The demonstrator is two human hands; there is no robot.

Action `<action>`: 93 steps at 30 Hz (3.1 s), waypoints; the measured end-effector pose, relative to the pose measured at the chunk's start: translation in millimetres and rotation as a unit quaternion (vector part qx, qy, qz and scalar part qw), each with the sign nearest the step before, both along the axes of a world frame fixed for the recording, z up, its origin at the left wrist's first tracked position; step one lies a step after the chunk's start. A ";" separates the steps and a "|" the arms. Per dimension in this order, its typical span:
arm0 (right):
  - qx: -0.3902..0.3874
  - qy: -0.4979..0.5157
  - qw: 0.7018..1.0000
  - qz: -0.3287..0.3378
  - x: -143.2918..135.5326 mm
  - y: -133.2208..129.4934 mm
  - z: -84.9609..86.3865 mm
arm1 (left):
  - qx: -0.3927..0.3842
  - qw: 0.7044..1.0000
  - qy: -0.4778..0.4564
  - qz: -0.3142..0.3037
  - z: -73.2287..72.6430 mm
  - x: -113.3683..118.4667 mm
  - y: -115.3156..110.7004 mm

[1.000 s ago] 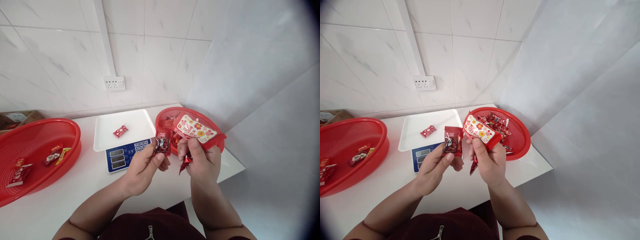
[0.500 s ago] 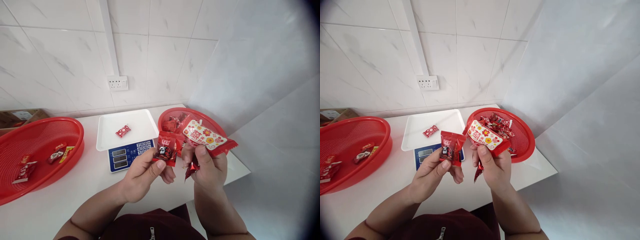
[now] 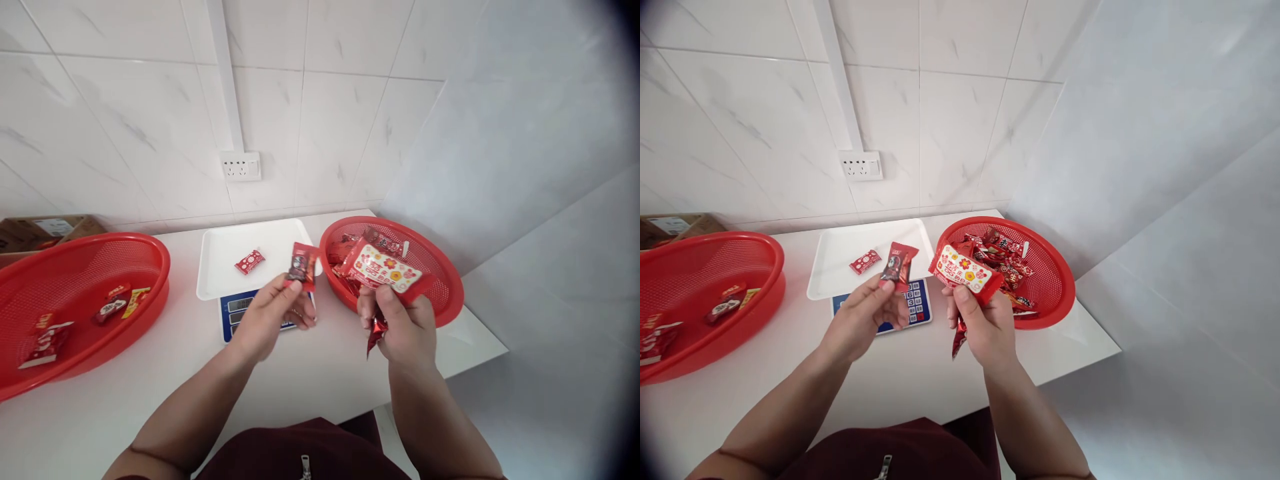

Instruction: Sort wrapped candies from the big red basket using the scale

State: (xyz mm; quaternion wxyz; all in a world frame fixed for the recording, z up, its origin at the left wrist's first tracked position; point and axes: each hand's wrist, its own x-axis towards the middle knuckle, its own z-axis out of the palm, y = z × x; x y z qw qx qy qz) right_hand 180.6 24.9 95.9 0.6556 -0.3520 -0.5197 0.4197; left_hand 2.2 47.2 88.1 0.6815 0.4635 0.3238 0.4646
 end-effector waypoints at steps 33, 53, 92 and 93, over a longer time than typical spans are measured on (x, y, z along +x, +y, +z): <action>-0.041 -0.230 0.971 0.043 -12.3 5.7 -0.2 | 0.073 0.997 0.033 -0.001 6.9 -6.8 -1.1; -0.036 -0.127 0.990 0.052 -12.3 10.9 -7.0 | 0.372 0.911 0.166 0.064 0.6 -21.8 -7.2; -0.230 -0.348 0.897 0.145 -14.3 -34.6 -113.7 | 0.016 0.970 0.236 -0.057 -102.8 -17.2 -43.9; -0.234 -0.350 0.894 0.155 -16.0 -32.6 -112.3 | 0.000 0.974 0.219 -0.054 -105.8 -17.5 -43.6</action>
